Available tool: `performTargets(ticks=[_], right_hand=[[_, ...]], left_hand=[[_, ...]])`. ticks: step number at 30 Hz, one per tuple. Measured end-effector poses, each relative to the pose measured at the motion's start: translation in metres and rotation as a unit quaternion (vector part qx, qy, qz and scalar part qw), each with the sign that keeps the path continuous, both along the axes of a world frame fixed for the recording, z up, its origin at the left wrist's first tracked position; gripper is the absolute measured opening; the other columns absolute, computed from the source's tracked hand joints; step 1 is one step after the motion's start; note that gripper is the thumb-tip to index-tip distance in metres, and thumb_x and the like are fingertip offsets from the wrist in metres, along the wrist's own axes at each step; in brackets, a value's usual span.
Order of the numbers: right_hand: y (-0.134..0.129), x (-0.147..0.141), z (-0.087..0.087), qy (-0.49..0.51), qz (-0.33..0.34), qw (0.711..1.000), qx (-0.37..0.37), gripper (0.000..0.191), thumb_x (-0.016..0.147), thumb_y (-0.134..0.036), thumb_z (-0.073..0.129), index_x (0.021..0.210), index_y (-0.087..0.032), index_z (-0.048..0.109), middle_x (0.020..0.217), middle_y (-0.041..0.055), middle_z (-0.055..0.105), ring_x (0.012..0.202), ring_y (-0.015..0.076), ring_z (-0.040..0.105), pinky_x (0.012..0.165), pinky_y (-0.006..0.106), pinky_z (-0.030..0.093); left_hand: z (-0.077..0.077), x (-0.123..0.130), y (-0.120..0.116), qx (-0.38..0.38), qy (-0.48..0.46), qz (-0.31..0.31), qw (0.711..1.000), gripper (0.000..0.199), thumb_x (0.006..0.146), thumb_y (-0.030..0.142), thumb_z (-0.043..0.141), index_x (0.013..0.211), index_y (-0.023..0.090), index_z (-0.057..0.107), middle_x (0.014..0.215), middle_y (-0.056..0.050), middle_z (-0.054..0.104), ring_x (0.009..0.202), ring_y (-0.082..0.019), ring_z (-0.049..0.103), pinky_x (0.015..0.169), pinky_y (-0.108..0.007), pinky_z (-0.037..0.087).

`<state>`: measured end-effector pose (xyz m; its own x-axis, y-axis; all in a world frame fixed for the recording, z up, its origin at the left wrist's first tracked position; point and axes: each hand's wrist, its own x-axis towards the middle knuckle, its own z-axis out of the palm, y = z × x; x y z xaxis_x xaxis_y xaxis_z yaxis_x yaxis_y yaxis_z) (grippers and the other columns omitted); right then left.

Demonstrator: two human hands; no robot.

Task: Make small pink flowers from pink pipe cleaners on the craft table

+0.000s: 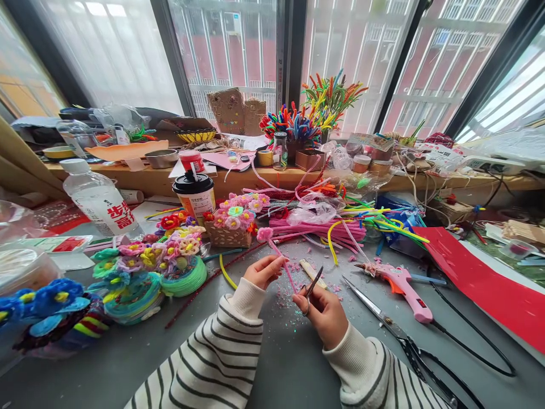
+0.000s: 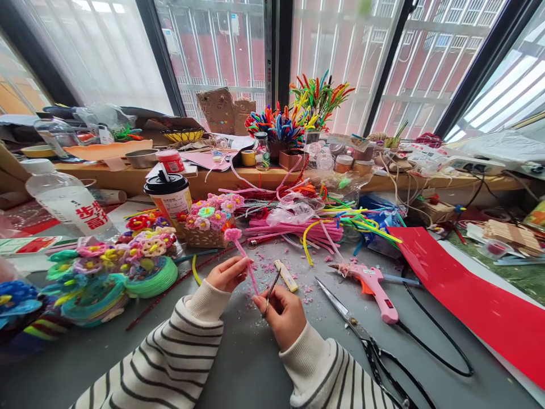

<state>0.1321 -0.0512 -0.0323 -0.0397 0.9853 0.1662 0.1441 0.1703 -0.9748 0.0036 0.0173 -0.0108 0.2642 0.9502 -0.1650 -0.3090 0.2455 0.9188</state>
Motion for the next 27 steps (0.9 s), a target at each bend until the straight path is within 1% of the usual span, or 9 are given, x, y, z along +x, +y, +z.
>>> performTargets(ticks=[2, 4, 9, 12, 15, 21, 27], right_hand=[[0.0, 0.0, 0.0, 0.002, 0.01, 1.0, 0.0, 0.027, 0.066, -0.042, 0.05, 0.06, -0.016, 0.047, 0.049, -0.0042, 0.035, 0.045, 0.0084, 0.031, 0.042, 0.021, 0.027], [0.0, 0.0, -0.002, 0.009, 0.024, 1.0, 0.004, 0.032, 0.066, -0.047, 0.047, 0.06, -0.016, 0.046, 0.049, -0.004, 0.034, 0.045, 0.0082, 0.03, 0.042, 0.021, 0.026], [-0.003, -0.004, -0.007, 0.012, 0.084, 0.996, 0.025, 0.053, 0.066, -0.063, 0.026, 0.062, -0.015, 0.047, 0.048, -0.0035, 0.032, 0.043, 0.0083, 0.029, 0.04, 0.021, 0.024], [-0.006, -0.006, -0.004, -0.019, 0.143, 0.989, 0.032, 0.06, 0.063, -0.068, 0.02, 0.066, -0.015, 0.048, 0.049, -0.0032, 0.033, 0.043, 0.0087, 0.031, 0.041, 0.021, 0.025], [-0.008, -0.007, 0.001, -0.062, 0.184, 0.981, 0.022, 0.061, 0.063, -0.068, 0.019, 0.061, -0.014, 0.049, 0.046, -0.0033, 0.034, 0.041, 0.0081, 0.032, 0.04, 0.02, 0.025], [-0.009, -0.007, 0.001, -0.128, 0.198, 0.972, 0.012, 0.064, 0.061, -0.07, 0.02, 0.056, -0.013, 0.049, 0.044, -0.0029, 0.035, 0.041, 0.0079, 0.033, 0.039, 0.02, 0.024], [-0.011, -0.008, 0.004, -0.139, 0.196, 0.971, 0.011, 0.065, 0.061, -0.07, 0.018, 0.054, -0.013, 0.047, 0.046, -0.0022, 0.036, 0.043, 0.0081, 0.033, 0.041, 0.021, 0.025]], left_hand=[[0.001, -0.001, 0.001, -0.021, -0.03, 0.018, 0.999, 0.023, 0.04, 0.032, 0.069, 0.056, 0.016, 0.064, 0.053, 0.002, 0.052, 0.046, -0.003, 0.042, 0.046, -0.014, 0.033], [0.003, -0.001, 0.001, -0.032, -0.046, 0.022, 0.998, 0.023, 0.039, 0.031, 0.07, 0.054, 0.015, 0.063, 0.05, 0.003, 0.051, 0.045, -0.003, 0.043, 0.045, -0.013, 0.033], [0.003, -0.002, 0.003, -0.053, -0.086, 0.041, 0.994, 0.027, 0.033, 0.03, 0.072, 0.053, 0.015, 0.062, 0.046, 0.004, 0.051, 0.043, -0.003, 0.044, 0.044, -0.013, 0.034], [0.002, -0.003, 0.004, -0.053, -0.094, 0.032, 0.994, 0.026, 0.034, 0.029, 0.072, 0.053, 0.014, 0.062, 0.048, 0.003, 0.053, 0.043, -0.003, 0.045, 0.044, -0.013, 0.034], [0.001, -0.003, 0.004, -0.048, -0.097, 0.019, 0.994, 0.024, 0.037, 0.03, 0.071, 0.053, 0.014, 0.061, 0.046, 0.003, 0.052, 0.042, -0.003, 0.044, 0.042, -0.013, 0.033], [0.0, -0.001, 0.003, -0.048, -0.09, 0.005, 0.995, 0.024, 0.037, 0.03, 0.071, 0.053, 0.014, 0.061, 0.045, 0.003, 0.05, 0.043, -0.003, 0.044, 0.042, -0.012, 0.033], [-0.001, 0.001, 0.002, -0.026, -0.063, -0.008, 0.998, 0.021, 0.041, 0.028, 0.07, 0.052, 0.014, 0.061, 0.047, 0.003, 0.051, 0.043, -0.002, 0.043, 0.042, -0.012, 0.032]])
